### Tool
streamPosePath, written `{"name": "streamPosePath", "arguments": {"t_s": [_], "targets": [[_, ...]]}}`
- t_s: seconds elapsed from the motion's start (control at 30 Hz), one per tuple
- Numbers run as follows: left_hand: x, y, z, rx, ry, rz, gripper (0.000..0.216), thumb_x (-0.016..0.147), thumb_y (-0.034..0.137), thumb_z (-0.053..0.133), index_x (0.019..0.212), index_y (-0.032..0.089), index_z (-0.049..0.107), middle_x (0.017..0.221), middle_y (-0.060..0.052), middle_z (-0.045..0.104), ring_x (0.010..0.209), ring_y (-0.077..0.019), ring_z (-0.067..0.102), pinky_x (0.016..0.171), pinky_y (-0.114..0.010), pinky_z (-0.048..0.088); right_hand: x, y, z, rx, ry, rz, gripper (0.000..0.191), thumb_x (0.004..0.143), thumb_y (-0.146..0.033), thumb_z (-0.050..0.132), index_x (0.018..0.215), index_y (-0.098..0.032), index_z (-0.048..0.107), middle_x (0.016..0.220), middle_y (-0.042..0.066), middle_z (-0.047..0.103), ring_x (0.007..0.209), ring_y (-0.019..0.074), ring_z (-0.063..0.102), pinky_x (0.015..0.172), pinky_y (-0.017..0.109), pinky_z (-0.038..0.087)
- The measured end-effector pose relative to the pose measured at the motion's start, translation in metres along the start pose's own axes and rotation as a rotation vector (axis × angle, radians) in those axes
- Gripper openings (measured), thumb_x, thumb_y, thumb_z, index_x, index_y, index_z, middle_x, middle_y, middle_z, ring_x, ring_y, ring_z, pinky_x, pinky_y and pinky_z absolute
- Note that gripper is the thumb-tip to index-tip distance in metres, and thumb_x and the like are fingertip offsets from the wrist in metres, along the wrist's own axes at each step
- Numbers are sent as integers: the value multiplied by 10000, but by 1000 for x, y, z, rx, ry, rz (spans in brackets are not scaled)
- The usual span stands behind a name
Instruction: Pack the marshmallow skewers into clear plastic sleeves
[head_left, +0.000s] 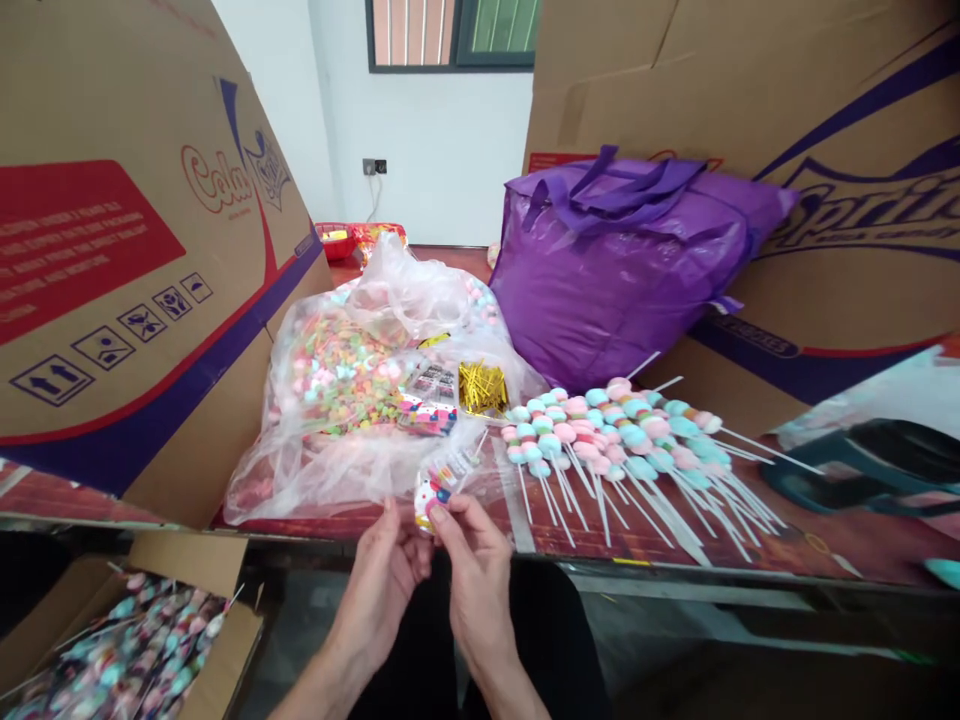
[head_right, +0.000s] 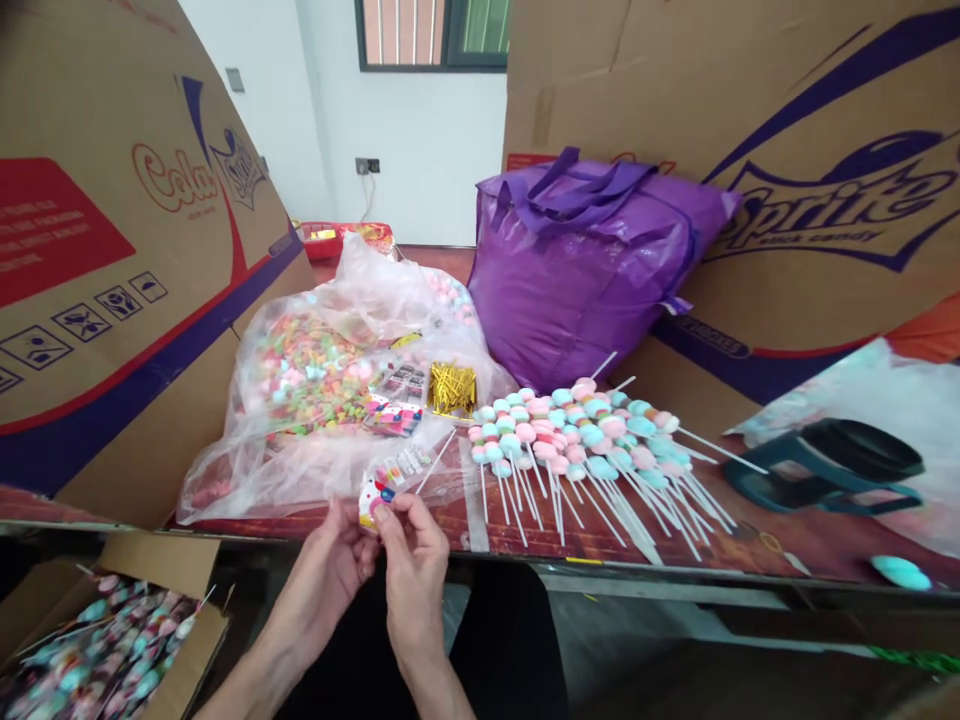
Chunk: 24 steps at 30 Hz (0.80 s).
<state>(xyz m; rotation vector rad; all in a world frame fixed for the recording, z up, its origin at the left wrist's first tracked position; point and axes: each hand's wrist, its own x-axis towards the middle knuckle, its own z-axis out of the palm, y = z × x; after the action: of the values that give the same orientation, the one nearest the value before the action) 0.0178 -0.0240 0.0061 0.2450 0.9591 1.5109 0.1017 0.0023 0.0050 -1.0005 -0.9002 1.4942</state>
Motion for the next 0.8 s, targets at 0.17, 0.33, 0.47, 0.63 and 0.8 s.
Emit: {"name": "streamPosePath", "arguments": {"t_s": [0.17, 0.33, 0.47, 0.63, 0.8], "targets": [[3, 8, -1, -286, -26, -311, 374, 750, 446, 812, 905, 120, 716, 822, -39, 662, 657, -85, 558, 610, -194, 445, -4, -24, -13, -158, -113, -22, 297, 861, -428, 703, 717, -177, 635, 671, -17, 545, 622, 118, 450, 575, 228, 386], [5, 12, 1, -340, -104, -409, 370, 837, 454, 725, 933, 97, 719, 826, -61, 665, 652, -94, 561, 613, -201, 443, -3, -35, -17, -89, -147, 5, 353, 863, -434, 698, 656, -175, 576, 600, -44, 403, 566, 98, 320, 526, 230, 289], [-2, 1, 4, -286, -249, -379, 521, 805, 615, 675, 962, 121, 728, 833, -68, 670, 737, -127, 590, 672, -218, 448, -4, -38, -16, -4, -196, 56, 348, 850, -442, 718, 677, -166, 596, 621, -36, 416, 565, 92, 307, 516, 229, 269], [-4, -2, 11, -310, -237, -247, 375, 803, 548, 722, 921, 193, 701, 904, -33, 677, 792, -137, 593, 789, -262, 456, -4, -39, -21, -32, -203, 118, 364, 826, -465, 738, 670, -166, 600, 625, -27, 442, 555, 88, 319, 486, 220, 258], [1, 10, 7, -261, -201, -158, 318, 771, 379, 802, 1011, 243, 644, 965, -35, 706, 865, -172, 649, 816, -298, 473, -5, -33, -29, -134, -161, 112, 391, 816, -492, 737, 646, -167, 601, 579, -27, 458, 530, 88, 328, 471, 222, 257]]}}
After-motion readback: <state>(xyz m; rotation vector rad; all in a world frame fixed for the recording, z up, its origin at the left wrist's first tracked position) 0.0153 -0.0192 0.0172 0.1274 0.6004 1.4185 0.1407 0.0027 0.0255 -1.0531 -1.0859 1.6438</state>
